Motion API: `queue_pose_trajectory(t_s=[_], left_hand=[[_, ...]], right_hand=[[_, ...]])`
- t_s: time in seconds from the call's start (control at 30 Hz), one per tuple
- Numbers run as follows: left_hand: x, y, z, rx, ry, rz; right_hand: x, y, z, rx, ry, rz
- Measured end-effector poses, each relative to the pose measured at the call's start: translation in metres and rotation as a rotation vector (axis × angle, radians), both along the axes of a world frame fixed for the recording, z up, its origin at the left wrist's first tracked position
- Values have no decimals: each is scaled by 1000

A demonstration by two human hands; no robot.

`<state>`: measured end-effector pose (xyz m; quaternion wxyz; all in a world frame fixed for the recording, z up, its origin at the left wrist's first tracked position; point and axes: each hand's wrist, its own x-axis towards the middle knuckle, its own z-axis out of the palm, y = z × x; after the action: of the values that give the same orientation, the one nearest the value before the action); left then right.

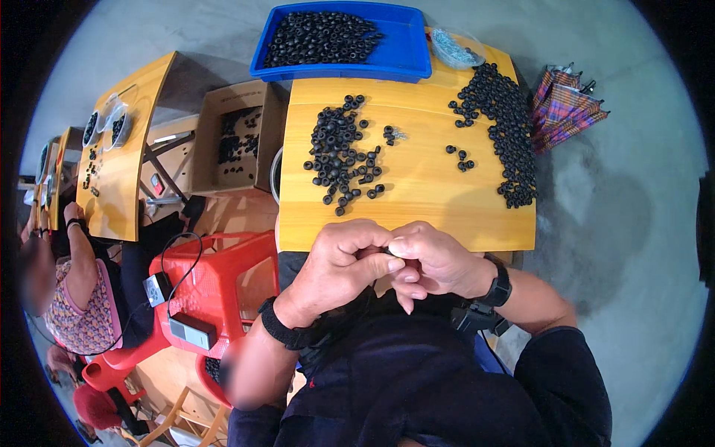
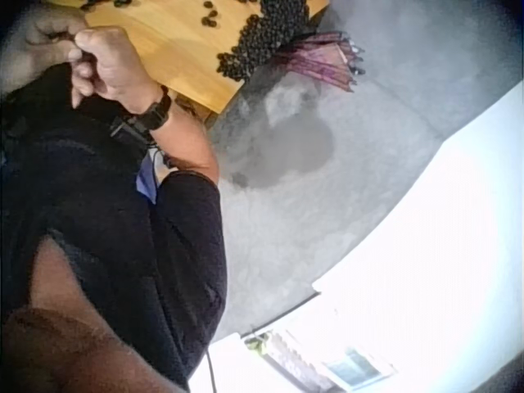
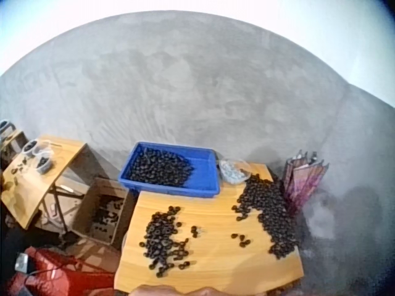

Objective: The person assembles components by hand by picking up a black rubber ring and a small metal pin, inserting the pin into the ring, and placing the completed assembly onto the table.

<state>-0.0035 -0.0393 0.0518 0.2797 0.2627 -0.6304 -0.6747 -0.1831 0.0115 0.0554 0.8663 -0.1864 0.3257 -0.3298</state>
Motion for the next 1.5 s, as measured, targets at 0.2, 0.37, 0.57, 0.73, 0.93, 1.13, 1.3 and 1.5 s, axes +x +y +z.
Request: queue_pose_trajectory(t_s=[0.2, 0.37, 0.57, 0.73, 0.93, 1.13, 1.3, 1.5], left_hand=[[4, 7, -10, 281, 55, -41], [0, 17, -11, 433, 93, -22], [4, 13, -9, 236, 58, -56], [16, 9, -19, 438, 14, -124], [12, -2, 1, 435, 55, -66], [7, -7, 12, 391, 121, -41], [10, -4, 9, 313, 113, -12], [8, 1, 17, 202, 71, 9]], right_hand=[[11, 9, -16, 150, -74, -35], [1, 7, -6, 181, -15, 188], [8, 17, -5, -83, 148, 105], [24, 23, -20, 93, 50, 55], [10, 2, -13, 140, -109, 123], [2, -12, 7, 87, -48, 176], [5, -9, 12, 49, 8, 163], [8, -5, 15, -38, 229, 196]])
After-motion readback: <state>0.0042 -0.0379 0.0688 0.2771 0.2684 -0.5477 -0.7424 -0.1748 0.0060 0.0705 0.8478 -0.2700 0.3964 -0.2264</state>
